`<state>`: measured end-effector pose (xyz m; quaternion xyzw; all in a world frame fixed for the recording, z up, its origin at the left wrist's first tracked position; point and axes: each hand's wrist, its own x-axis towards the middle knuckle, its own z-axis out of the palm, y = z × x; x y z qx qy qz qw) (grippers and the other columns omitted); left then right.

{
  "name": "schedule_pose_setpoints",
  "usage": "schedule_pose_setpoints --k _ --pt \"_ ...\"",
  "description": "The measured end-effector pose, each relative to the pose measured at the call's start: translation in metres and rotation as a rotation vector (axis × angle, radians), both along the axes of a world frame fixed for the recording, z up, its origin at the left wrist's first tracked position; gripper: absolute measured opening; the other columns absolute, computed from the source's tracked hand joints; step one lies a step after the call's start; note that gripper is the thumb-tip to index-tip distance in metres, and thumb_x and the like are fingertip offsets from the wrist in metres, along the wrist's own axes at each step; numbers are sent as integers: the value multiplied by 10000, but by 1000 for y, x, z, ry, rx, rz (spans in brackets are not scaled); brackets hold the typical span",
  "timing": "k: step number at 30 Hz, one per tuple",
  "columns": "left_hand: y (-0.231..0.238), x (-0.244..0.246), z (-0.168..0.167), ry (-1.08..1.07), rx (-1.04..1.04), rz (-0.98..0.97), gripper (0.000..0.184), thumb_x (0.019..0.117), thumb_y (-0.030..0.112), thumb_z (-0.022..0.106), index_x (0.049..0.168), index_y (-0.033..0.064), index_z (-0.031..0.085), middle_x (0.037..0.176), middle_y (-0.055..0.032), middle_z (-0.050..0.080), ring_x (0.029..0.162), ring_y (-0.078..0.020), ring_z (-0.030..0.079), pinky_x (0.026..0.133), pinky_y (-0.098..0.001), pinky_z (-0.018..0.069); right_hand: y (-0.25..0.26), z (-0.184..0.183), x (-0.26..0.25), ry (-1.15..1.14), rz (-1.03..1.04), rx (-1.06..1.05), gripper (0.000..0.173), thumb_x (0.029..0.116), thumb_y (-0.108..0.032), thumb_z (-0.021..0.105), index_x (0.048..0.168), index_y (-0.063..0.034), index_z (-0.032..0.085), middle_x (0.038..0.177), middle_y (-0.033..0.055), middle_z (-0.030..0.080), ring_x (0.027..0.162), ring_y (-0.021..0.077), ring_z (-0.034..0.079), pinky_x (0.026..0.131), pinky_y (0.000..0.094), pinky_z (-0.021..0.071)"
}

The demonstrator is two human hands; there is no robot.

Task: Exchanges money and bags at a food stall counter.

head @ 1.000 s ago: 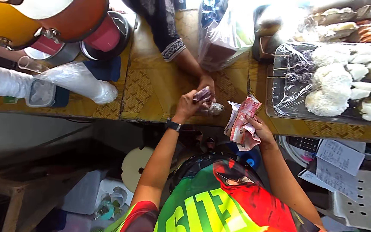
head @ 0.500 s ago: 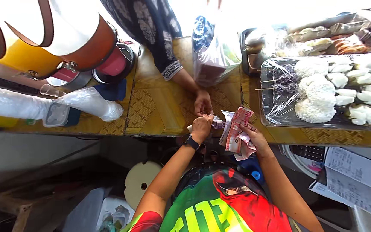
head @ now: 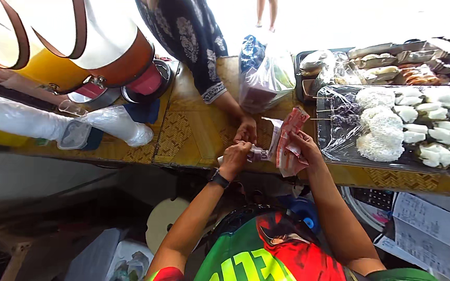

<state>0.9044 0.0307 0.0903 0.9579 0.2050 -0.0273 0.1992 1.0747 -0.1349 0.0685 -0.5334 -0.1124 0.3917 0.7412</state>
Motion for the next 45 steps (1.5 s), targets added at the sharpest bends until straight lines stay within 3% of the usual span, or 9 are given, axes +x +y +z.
schedule_pose_setpoints --k 5,9,13,21,24,35,41,43,45 --pt "26 -55 43 -262 -48 170 268 887 -11 713 1149 -62 685 1064 -272 696 984 -441 696 859 -620 551 20 -21 -5 96 -9 77 200 1091 -156 439 1068 -132 636 774 -71 708 636 -11 657 600 171 570" --pt "49 -93 67 -281 4 330 192 888 -23 709 1064 -95 682 954 -277 691 916 -451 690 822 -646 533 57 -52 -33 191 -36 -158 121 1059 -163 556 1036 -72 632 719 -36 670 587 28 621 572 220 554" --pt "68 -124 63 -252 93 460 137 884 -22 713 991 -96 671 861 -279 667 823 -458 679 735 -646 519 76 -67 -51 243 -58 -265 115 1035 -151 604 1026 -40 633 751 -3 668 626 51 625 612 239 549" --pt "88 -152 45 -270 9 558 185 880 -13 722 1032 -108 676 869 -282 673 831 -445 675 761 -641 509 61 -59 -44 232 -164 -386 117 1033 -159 610 1063 -49 635 759 -4 652 624 54 614 605 237 538" --pt "95 -150 40 -289 -23 551 186 887 1 721 1036 -104 684 867 -276 676 831 -435 674 765 -636 505 63 -53 -45 201 -183 -427 74 1022 -121 618 987 -56 625 714 -7 640 584 53 602 575 229 528" --pt "124 -152 56 -368 -22 593 185 919 39 716 1043 -96 690 877 -278 679 838 -444 675 777 -642 506 120 -35 -67 74 -122 -452 54 993 -36 637 952 -2 640 688 17 645 562 64 606 567 230 535" --pt "128 -175 50 -425 -112 712 197 942 96 721 989 -92 688 841 -250 674 770 -368 666 746 -583 521 144 -67 -44 -354 77 -700 247 964 -125 702 1108 73 670 962 202 670 827 252 625 797 474 519" --pt "127 -184 54 -445 -217 788 240 959 155 716 997 -79 681 836 -203 662 724 -273 630 715 -493 527 147 -61 -43 -412 144 -753 363 950 -149 727 1215 87 649 1120 287 669 1005 370 647 920 579 495" --pt "133 -191 54 -498 -354 884 208 928 141 736 991 -51 685 816 -95 656 673 -113 589 676 -332 529 148 -63 -40 -449 208 -773 401 944 -185 741 1242 63 637 1133 274 663 998 366 639 902 580 495"
